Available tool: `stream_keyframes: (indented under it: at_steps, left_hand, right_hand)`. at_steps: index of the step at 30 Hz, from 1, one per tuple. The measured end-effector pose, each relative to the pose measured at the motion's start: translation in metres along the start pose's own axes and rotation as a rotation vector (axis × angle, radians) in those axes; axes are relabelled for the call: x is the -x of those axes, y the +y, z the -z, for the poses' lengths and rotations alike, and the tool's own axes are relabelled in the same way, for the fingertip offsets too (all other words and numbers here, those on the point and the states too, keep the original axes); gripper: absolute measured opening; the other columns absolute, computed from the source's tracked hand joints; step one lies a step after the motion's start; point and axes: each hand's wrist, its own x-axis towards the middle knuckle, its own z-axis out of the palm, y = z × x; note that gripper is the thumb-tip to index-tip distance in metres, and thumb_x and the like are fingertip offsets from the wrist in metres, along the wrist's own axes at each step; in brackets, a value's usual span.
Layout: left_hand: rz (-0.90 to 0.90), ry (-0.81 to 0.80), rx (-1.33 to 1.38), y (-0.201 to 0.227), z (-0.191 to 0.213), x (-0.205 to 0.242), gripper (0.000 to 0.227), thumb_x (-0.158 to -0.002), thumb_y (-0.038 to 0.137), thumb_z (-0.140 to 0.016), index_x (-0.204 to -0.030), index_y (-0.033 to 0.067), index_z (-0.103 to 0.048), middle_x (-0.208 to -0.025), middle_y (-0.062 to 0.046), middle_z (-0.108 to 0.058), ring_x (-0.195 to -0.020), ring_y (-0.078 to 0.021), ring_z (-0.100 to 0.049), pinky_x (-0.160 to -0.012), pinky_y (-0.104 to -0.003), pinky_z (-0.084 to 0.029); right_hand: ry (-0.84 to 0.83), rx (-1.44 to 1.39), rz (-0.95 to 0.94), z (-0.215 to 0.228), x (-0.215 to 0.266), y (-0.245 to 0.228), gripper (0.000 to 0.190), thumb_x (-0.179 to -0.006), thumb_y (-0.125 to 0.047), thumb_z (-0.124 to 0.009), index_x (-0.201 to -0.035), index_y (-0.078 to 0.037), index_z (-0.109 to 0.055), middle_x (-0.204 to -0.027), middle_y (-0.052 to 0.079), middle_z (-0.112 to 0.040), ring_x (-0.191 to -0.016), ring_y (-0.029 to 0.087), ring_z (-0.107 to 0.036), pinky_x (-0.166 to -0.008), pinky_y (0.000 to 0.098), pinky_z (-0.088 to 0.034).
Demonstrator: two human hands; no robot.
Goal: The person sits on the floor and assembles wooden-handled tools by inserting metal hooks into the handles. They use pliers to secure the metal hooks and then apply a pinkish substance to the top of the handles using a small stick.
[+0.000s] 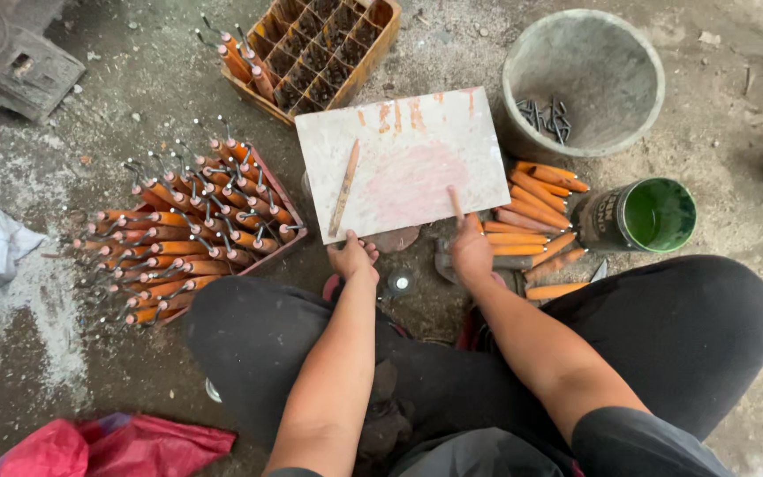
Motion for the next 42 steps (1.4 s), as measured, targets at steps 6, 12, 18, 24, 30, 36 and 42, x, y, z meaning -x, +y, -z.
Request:
stream_keyframes:
  at_steps: [6, 12, 18, 24, 30, 36, 42]
  left_hand:
    - [0.065, 0.016, -0.051, -0.007, 0.007, -0.021, 0.028, -0.099, 0.018, -0.064, -0.125, 0.016, -0.053, -0.081, -0.004, -0.063, -0.057, -0.0164, -0.063, -0.047, -0.033, -0.052]
    - [0.048, 0.037, -0.062, -0.006, 0.01, -0.022, 0.023, -0.097, 0.017, -0.067, -0.118, 0.014, -0.058, -0.081, -0.003, -0.063, -0.057, -0.0152, -0.062, -0.046, -0.031, -0.05]
    - [0.074, 0.06, -0.045, -0.008, 0.013, -0.018, 0.021, -0.097, 0.017, -0.067, -0.116, 0.0151, -0.058, -0.079, -0.003, -0.063, -0.056, -0.0149, -0.061, -0.045, -0.031, -0.049]
    - [0.053, 0.063, -0.06, -0.002, 0.015, -0.009, 0.019, -0.097, 0.017, -0.067, -0.113, 0.0132, -0.058, -0.077, -0.002, -0.063, -0.052, -0.0135, -0.057, -0.042, -0.029, -0.043]
    - [0.035, 0.06, -0.086, -0.005, 0.017, -0.012, 0.015, -0.097, 0.016, -0.068, -0.108, 0.0088, -0.06, -0.073, -0.003, -0.064, -0.05, -0.0133, -0.057, -0.039, -0.029, -0.04]
    - [-0.021, 0.086, -0.106, -0.002, 0.007, 0.0, 0.015, -0.099, 0.017, -0.065, -0.11, 0.0072, -0.06, -0.072, -0.004, -0.061, -0.047, -0.013, -0.053, -0.037, -0.028, -0.036]
    - [-0.044, 0.079, -0.112, -0.003, 0.005, 0.001, 0.018, -0.099, 0.016, -0.063, -0.115, 0.0088, -0.058, -0.073, -0.003, -0.062, -0.048, -0.0123, -0.053, -0.037, -0.029, -0.036]
  right_hand:
    - [-0.188, 0.033, 0.178, -0.018, 0.041, -0.032, 0.028, -0.107, -0.035, -0.039, -0.108, -0.009, -0.05, -0.084, 0.029, -0.069, -0.081, 0.053, -0.067, -0.072, 0.0647, -0.049]
    - [-0.19, -0.036, 0.243, -0.004, 0.037, -0.042, 0.029, -0.105, -0.035, -0.04, -0.11, -0.009, -0.051, -0.083, 0.03, -0.068, -0.08, 0.053, -0.066, -0.071, 0.065, -0.048]
    - [-0.083, -0.061, -0.02, 0.003, 0.028, -0.014, 0.031, -0.109, -0.037, -0.036, -0.111, -0.013, -0.055, -0.086, 0.03, -0.068, -0.082, 0.054, -0.065, -0.073, 0.0649, -0.048]
    - [-0.355, -0.049, 0.326, -0.036, 0.063, -0.028, 0.031, -0.107, -0.037, -0.04, -0.106, -0.008, -0.052, -0.083, 0.03, -0.068, -0.082, 0.054, -0.064, -0.075, 0.0658, -0.046]
    - [-0.023, -0.092, 0.024, -0.023, 0.031, 0.02, 0.022, -0.103, -0.026, -0.043, -0.107, -0.005, -0.049, -0.083, 0.03, -0.068, -0.078, 0.053, -0.065, -0.068, 0.0638, -0.049]
    - [-0.27, -0.007, 0.235, -0.049, 0.051, -0.011, 0.022, -0.103, -0.028, -0.049, -0.104, -0.006, -0.053, -0.08, 0.03, -0.068, -0.076, 0.054, -0.064, -0.067, 0.065, -0.047]
    - [0.02, -0.052, -0.065, -0.027, 0.003, 0.039, 0.028, -0.105, -0.031, -0.041, -0.104, -0.007, -0.056, -0.086, 0.03, -0.069, -0.081, 0.053, -0.066, -0.071, 0.0647, -0.05]
